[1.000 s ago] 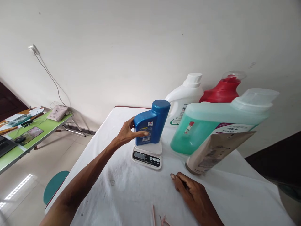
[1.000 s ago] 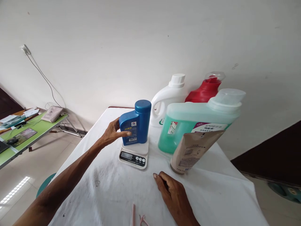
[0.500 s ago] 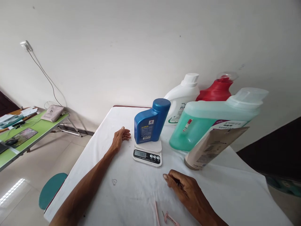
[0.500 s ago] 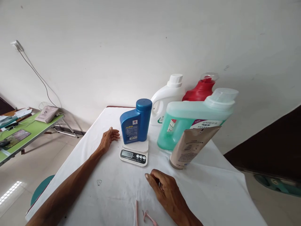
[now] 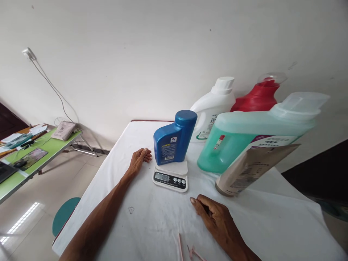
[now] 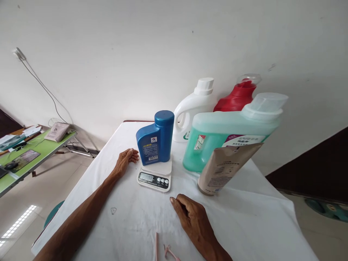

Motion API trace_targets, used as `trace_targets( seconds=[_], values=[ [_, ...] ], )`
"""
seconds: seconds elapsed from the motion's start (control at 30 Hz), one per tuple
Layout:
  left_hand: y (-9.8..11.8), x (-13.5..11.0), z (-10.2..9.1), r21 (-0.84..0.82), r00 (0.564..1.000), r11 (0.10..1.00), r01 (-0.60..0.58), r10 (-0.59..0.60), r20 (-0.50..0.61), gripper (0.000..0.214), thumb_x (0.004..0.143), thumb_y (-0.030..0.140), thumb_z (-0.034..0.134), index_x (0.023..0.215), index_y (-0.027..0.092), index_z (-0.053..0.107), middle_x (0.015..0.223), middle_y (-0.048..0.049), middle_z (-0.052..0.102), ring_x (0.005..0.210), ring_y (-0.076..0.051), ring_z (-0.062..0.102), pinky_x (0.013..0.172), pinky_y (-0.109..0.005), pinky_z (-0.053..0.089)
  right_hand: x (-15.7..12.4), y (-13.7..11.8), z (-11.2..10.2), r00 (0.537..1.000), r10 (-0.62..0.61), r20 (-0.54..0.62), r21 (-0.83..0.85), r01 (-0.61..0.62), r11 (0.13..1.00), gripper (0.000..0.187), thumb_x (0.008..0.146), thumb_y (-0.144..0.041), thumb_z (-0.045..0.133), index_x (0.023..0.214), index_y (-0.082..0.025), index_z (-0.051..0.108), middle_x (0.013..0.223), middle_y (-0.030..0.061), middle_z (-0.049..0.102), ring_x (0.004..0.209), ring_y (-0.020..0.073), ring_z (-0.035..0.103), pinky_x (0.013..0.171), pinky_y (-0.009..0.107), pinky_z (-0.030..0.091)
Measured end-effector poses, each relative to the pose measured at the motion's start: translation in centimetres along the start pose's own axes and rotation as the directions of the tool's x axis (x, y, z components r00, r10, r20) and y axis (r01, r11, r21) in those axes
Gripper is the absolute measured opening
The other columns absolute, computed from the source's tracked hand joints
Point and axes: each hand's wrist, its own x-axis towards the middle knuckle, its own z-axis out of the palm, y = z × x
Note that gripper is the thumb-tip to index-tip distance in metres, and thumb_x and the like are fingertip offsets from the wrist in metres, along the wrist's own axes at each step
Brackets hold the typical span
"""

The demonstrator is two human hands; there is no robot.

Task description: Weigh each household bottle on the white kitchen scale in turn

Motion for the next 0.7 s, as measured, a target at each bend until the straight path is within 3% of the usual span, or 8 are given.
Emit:
trace_targets(
  seconds=[0.4,0.7],
  values=[
    [-0.4,0.3,-0.1,0.056,0.998,0.998,-0.040,0.038,0.041,0.058,0.088,0.068,0.060,0.094,0.011,0.071,0.083,-0.0081,0.069,0.072,-0.016,0.065,0.067,-0.028,0.053,0.0,0.4,0.0,1.000,0.002,0.001,-0.012,-0.002,1.000,0.053,0.098,-0.062,0.045,0.067,-0.024,0.027,0.061,-0.0048,0.031,0.055,0.0115,0.032,0.050,0.024,0.029],
    [-1.0,0.2,0.0,0.011,0.996,0.996,-0.085,0.085,0.022,0.069,0.084,0.078,0.057,0.096,0.011,0.070,0.085,-0.0102,0.069,0.073,-0.018,0.067,0.067,-0.030,0.055,0.1,1.2,-0.3,0.999,0.002,0.052,-0.154,0.006,0.988,0.053,0.098,-0.063,0.043,0.064,-0.023,0.039,0.057,-0.0040,0.041,0.051,0.0118,0.043,0.053,0.022,0.039]
  ],
)
